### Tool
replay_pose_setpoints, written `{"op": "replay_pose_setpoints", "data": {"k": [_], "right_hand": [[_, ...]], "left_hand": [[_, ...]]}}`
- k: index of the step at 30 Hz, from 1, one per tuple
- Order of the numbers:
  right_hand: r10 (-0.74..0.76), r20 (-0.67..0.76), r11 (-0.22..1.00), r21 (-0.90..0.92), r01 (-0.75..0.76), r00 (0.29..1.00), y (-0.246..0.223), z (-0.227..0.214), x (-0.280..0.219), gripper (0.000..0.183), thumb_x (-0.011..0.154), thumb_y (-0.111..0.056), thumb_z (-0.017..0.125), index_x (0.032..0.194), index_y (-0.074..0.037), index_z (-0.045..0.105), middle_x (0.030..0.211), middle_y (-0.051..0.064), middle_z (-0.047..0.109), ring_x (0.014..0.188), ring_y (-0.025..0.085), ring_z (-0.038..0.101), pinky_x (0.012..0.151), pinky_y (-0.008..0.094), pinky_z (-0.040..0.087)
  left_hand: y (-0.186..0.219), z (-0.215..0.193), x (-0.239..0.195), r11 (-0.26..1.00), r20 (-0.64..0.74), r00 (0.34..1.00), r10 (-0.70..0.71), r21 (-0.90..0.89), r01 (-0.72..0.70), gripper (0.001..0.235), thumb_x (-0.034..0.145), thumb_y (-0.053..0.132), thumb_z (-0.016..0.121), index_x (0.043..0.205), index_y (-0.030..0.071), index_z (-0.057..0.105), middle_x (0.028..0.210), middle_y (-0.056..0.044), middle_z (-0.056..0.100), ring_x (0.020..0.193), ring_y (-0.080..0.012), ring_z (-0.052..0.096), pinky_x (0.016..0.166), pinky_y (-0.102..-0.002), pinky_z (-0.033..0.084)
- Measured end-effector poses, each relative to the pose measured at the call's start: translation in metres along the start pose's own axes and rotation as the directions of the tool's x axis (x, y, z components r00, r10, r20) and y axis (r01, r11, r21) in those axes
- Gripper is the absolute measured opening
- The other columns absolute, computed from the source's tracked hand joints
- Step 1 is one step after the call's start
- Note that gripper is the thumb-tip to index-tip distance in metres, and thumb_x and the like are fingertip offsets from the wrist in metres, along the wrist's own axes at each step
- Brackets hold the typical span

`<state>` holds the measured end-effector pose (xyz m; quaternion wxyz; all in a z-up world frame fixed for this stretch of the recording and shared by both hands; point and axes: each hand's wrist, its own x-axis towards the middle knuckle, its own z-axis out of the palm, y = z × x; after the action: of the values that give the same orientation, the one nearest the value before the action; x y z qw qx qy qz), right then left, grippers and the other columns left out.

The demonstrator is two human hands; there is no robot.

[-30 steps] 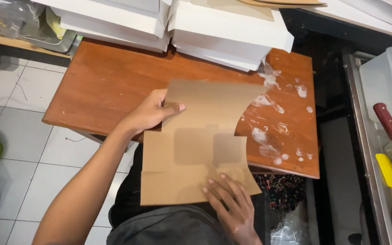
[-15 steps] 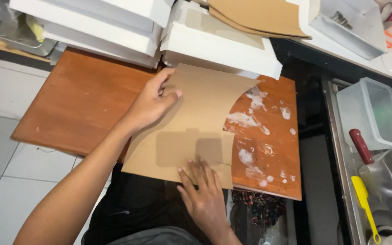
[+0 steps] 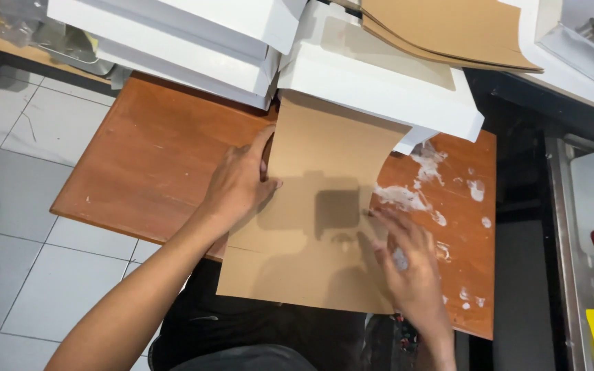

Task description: The person folds a flat brown cardboard sheet along pre-scored lines to form a small rectangular box. They fold the side flaps upward, tuck the bottom flaps in, and then fold and tuck the top flaps to close the box. The finished box is placed on the table.

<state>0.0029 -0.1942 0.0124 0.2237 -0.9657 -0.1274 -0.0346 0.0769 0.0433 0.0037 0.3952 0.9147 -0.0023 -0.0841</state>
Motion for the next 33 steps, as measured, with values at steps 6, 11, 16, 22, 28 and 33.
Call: {"op": "replay_pose_setpoints", "data": {"k": [6, 11, 16, 22, 28, 33], "right_hand": [[0.367, 0.056, 0.840, 0.410, -0.356, 0.929, 0.029, 0.013, 0.030, 0.044, 0.076, -0.017, 0.055, 0.119, -0.010, 0.048, 0.107, 0.015, 0.058, 0.099, 0.030, 0.054, 0.085, 0.040, 0.040], [0.483, -0.035, 0.759, 0.514, -0.399, 0.875, 0.014, 0.020, 0.029, 0.029, 0.074, -0.007, 0.059, 0.102, -0.002, 0.060, 0.078, 0.010, 0.065, 0.071, 0.013, 0.055, 0.070, 0.027, 0.046], [0.510, -0.084, 0.819, 0.351, -0.453, 0.856, 0.040, 0.041, 0.031, 0.030, 0.068, -0.022, 0.068, 0.095, -0.010, 0.064, 0.075, 0.006, 0.058, 0.064, 0.015, 0.054, 0.059, 0.026, 0.045], [0.579, -0.097, 0.707, 0.554, -0.439, 0.810, 0.032, 0.044, 0.031, 0.014, 0.071, -0.012, 0.066, 0.082, -0.005, 0.061, 0.062, 0.002, 0.056, 0.055, 0.009, 0.048, 0.053, 0.020, 0.039], [0.610, -0.085, 0.675, 0.575, -0.461, 0.787, 0.035, 0.049, 0.026, 0.017, 0.071, -0.015, 0.069, 0.077, -0.007, 0.056, 0.057, 0.002, 0.057, 0.051, 0.009, 0.049, 0.050, 0.020, 0.040], [0.601, -0.130, 0.679, 0.603, -0.419, 0.788, 0.029, 0.046, 0.026, 0.017, 0.071, -0.015, 0.069, 0.077, -0.008, 0.055, 0.056, 0.001, 0.056, 0.051, 0.007, 0.048, 0.049, 0.018, 0.039]], "left_hand": [[0.007, 0.002, -0.001, 0.996, 0.019, 0.999, 0.047, -0.077, -0.045, 0.072, 0.068, 0.002, 0.061, 0.130, 0.007, 0.027, 0.081, -0.017, 0.057, 0.090, -0.0386, 0.050, 0.077, -0.048, 0.040], [-0.015, 0.026, 0.006, 0.986, -0.129, 0.990, -0.057, -0.161, 0.036, 0.020, 0.061, 0.010, 0.067, 0.079, 0.008, 0.059, 0.068, -0.004, 0.064, 0.069, -0.0264, 0.061, 0.058, -0.037, 0.046], [-0.011, 0.028, 0.002, 0.990, -0.207, 0.978, 0.023, -0.135, -0.052, 0.014, 0.064, 0.009, 0.067, 0.074, 0.006, 0.058, 0.066, -0.008, 0.058, 0.061, -0.0249, 0.059, 0.051, -0.035, 0.047], [-0.014, 0.035, 0.001, 0.985, -0.261, 0.961, 0.096, -0.117, -0.130, 0.016, 0.066, 0.008, 0.067, 0.072, 0.004, 0.053, 0.063, -0.009, 0.052, 0.058, -0.0258, 0.057, 0.047, -0.034, 0.045], [-0.005, 0.029, -0.004, 0.972, -0.222, 0.974, 0.038, -0.216, -0.088, 0.014, 0.063, 0.007, 0.066, 0.070, 0.005, 0.054, 0.060, -0.010, 0.055, 0.057, -0.0255, 0.058, 0.049, -0.031, 0.046], [-0.007, 0.031, -0.002, 0.961, -0.210, 0.976, 0.059, -0.254, -0.112, 0.015, 0.061, 0.005, 0.066, 0.068, 0.005, 0.053, 0.058, -0.010, 0.055, 0.056, -0.0224, 0.058, 0.047, -0.030, 0.046]]}}
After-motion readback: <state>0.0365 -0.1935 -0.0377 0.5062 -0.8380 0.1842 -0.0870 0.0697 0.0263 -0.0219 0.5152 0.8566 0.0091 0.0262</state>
